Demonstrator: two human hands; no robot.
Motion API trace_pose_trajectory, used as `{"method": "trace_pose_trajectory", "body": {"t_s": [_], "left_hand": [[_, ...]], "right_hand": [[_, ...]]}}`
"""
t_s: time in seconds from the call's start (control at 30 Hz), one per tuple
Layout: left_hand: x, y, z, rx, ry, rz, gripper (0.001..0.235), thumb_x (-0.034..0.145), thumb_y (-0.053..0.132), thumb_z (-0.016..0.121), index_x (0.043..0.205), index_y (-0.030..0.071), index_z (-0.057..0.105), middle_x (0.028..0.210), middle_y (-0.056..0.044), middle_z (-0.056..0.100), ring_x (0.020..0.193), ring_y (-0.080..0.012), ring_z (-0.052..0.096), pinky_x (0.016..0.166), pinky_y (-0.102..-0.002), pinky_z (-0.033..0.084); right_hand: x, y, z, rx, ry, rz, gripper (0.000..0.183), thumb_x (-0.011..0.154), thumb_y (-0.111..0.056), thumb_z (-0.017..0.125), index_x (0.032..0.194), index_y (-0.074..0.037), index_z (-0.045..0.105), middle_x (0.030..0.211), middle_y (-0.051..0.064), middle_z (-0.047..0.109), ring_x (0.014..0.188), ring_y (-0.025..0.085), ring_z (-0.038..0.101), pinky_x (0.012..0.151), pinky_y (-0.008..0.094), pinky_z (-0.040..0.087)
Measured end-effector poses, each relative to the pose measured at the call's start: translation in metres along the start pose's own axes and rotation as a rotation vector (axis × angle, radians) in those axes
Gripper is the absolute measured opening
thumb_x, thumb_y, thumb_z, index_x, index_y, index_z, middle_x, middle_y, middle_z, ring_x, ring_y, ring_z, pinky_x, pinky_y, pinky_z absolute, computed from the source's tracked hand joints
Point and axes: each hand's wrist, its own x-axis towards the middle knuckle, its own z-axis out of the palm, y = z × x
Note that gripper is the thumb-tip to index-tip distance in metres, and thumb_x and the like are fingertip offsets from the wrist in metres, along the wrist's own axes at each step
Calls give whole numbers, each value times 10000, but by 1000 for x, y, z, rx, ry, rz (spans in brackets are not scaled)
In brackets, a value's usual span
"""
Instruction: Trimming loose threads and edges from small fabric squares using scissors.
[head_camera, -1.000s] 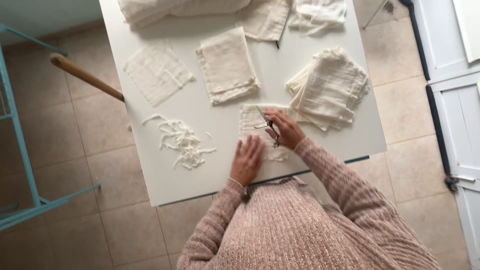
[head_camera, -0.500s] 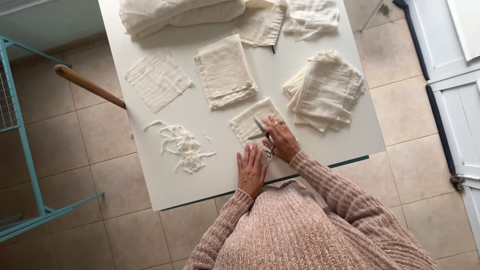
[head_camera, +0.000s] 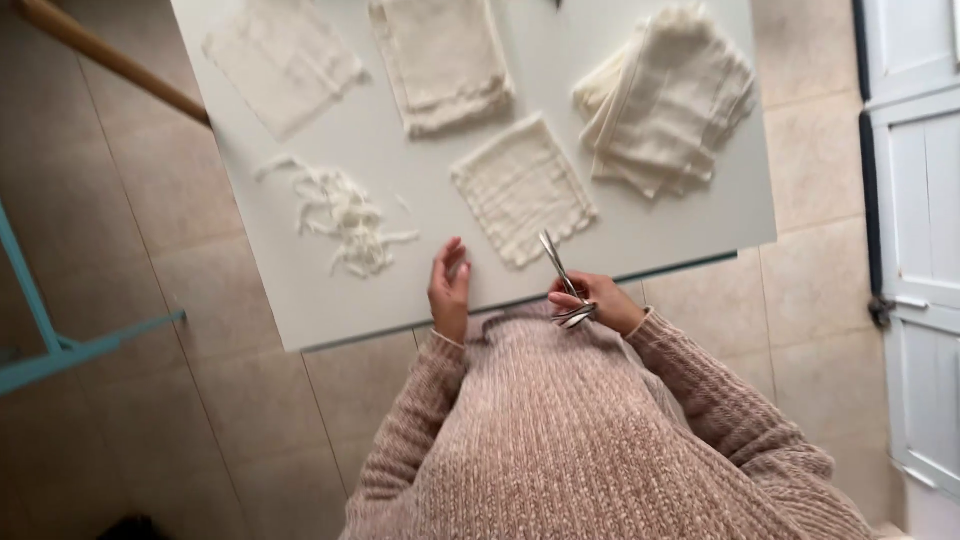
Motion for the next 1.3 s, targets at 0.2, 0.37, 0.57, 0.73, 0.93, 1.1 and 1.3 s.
{"method": "trace_pose_trajectory", "body": {"t_s": [0.2, 0.37, 0.57, 0.73, 0.93, 1.1, 1.3], "left_hand": [[-15, -20, -5, -68, -37, -177, 442, 973, 84, 630, 1397, 34, 516, 1347, -176, 563, 1188, -348, 571, 978, -377, 520], [-14, -24, 8, -115, -58, -276, 379, 966, 99, 655, 1323, 26, 553, 1255, -178, 601, 1084, -334, 608, 900, -362, 551], [4, -24, 19, -179, -98, -381, 301, 955, 120, 688, 1223, 14, 602, 1132, -181, 651, 946, -315, 658, 795, -342, 593], [13, -20, 24, -230, -130, -450, 251, 948, 135, 713, 1149, 5, 639, 1040, -184, 690, 842, -302, 695, 717, -327, 625], [17, -14, 25, -298, -180, -533, 205, 937, 155, 746, 1049, -7, 688, 917, -188, 740, 704, -284, 746, 613, -307, 667], [24, 5, 21, -307, -223, -593, 173, 924, 107, 732, 974, -56, 698, 843, -235, 753, 653, -269, 767, 597, -292, 688], [25, -2, 20, -302, -240, -577, 168, 907, 102, 753, 963, -47, 697, 830, -237, 752, 659, -267, 770, 613, -287, 688]], "right_hand": [[-39, 2, 18, 52, -105, 134, 278, 852, -364, 826, 986, -150, 708, 821, 18, 718, 810, 186, 690, 751, 300, 509], [-23, -14, 47, 94, -167, 208, 255, 849, -361, 828, 937, -149, 718, 758, 11, 701, 743, 163, 664, 701, 271, 484], [-20, -23, 52, 148, -222, 294, 234, 843, -357, 830, 871, -146, 733, 672, 1, 677, 653, 132, 629, 635, 232, 451], [-17, -31, 49, 184, -255, 352, 229, 839, -355, 832, 821, -145, 743, 609, -7, 659, 585, 110, 604, 586, 204, 426], [-16, -40, 39, 232, -289, 426, 236, 834, -351, 835, 755, -142, 757, 524, -17, 635, 495, 79, 569, 519, 165, 392], [-16, -43, 38, 237, -303, 467, 252, 816, -317, 847, 686, -121, 757, 425, 26, 583, 378, 76, 486, 439, 176, 339], [-15, -48, 35, 224, -378, 507, 267, 846, -335, 816, 714, -108, 770, 406, 37, 565, 359, 94, 509, 434, 187, 336]]}}
